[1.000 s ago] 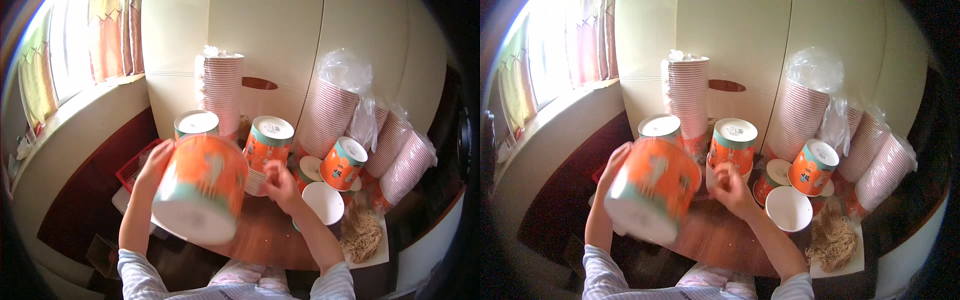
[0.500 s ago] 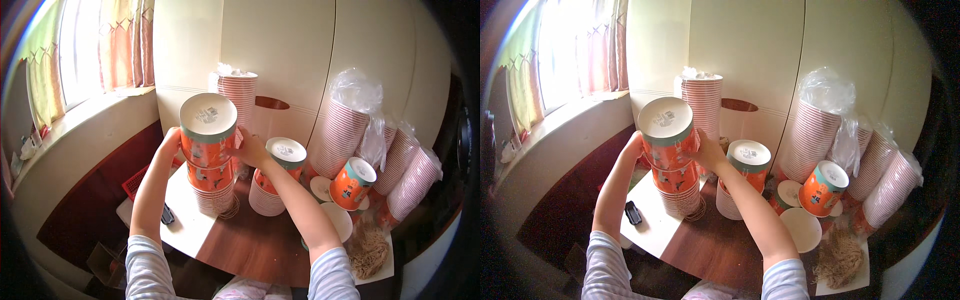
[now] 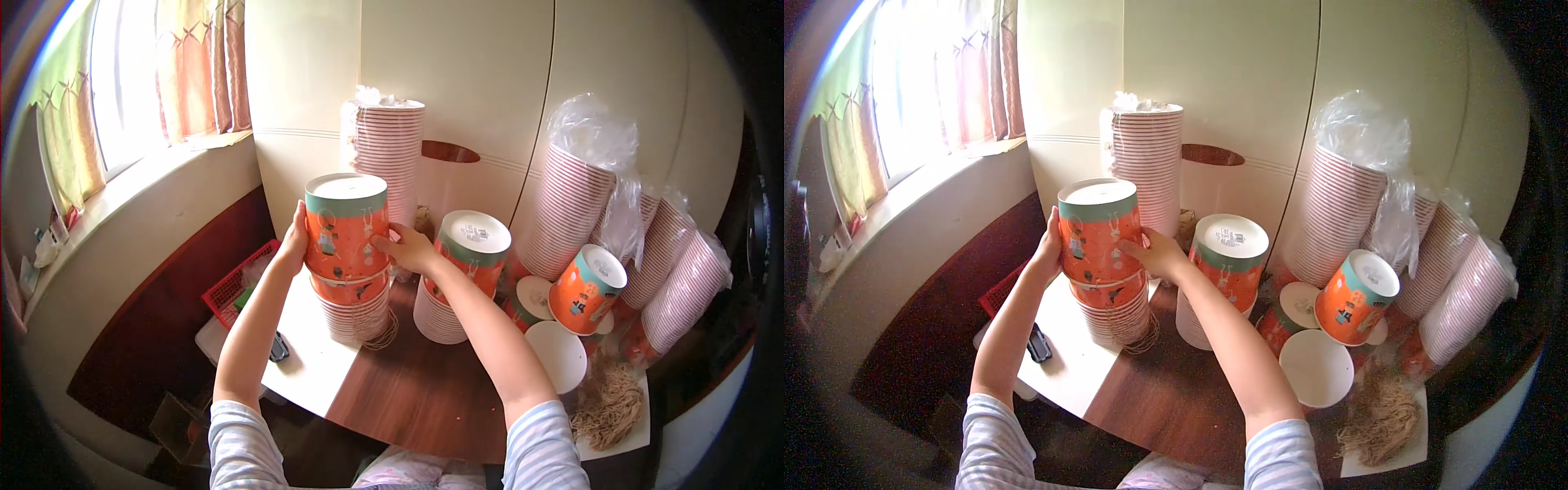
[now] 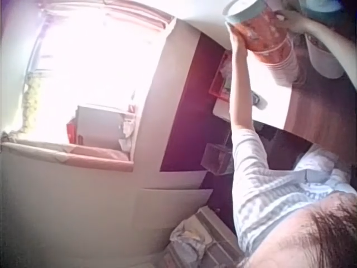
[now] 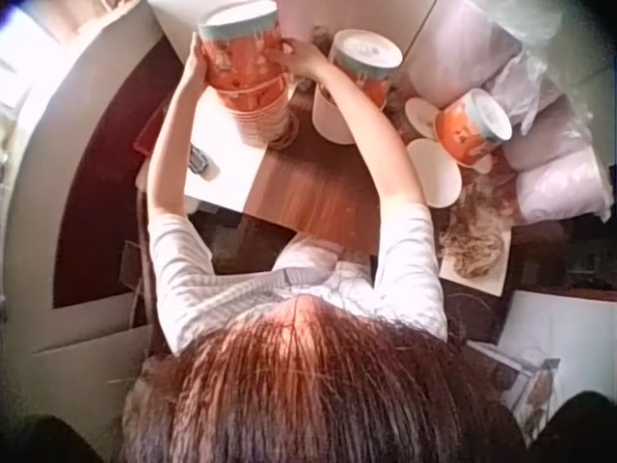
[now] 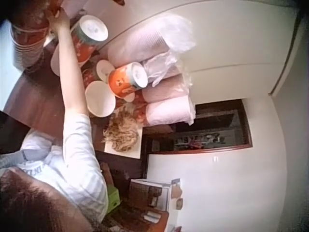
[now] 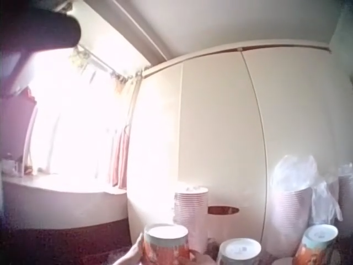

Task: Assembling paper buckets by threading and knotting string handles through pre-punched holes.

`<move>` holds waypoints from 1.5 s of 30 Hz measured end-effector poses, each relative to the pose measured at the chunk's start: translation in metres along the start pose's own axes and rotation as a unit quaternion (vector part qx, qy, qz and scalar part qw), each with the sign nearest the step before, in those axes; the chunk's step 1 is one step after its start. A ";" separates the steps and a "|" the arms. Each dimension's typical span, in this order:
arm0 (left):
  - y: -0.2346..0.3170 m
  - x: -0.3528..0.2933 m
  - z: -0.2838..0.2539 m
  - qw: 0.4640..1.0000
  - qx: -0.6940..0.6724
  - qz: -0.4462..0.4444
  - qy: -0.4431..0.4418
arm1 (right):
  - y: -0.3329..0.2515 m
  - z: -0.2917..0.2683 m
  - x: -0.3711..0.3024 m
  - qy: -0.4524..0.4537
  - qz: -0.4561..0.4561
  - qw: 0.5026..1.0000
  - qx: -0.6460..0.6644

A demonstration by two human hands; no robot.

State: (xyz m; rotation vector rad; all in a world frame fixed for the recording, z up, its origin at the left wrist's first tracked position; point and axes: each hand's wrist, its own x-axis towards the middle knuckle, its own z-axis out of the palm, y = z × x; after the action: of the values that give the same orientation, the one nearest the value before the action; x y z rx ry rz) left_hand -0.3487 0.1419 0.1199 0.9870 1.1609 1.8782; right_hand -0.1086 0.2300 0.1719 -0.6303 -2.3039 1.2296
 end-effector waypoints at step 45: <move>-0.031 -0.048 0.013 0.995 0.055 0.015 0.085 | 0.064 0.034 0.006 -0.027 0.026 0.999 -0.024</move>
State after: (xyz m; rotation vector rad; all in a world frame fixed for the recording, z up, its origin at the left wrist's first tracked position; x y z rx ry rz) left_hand -0.3096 0.1163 0.0842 0.9227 1.3684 1.9711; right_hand -0.1220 0.2434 0.1013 -0.6865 -2.3831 1.2321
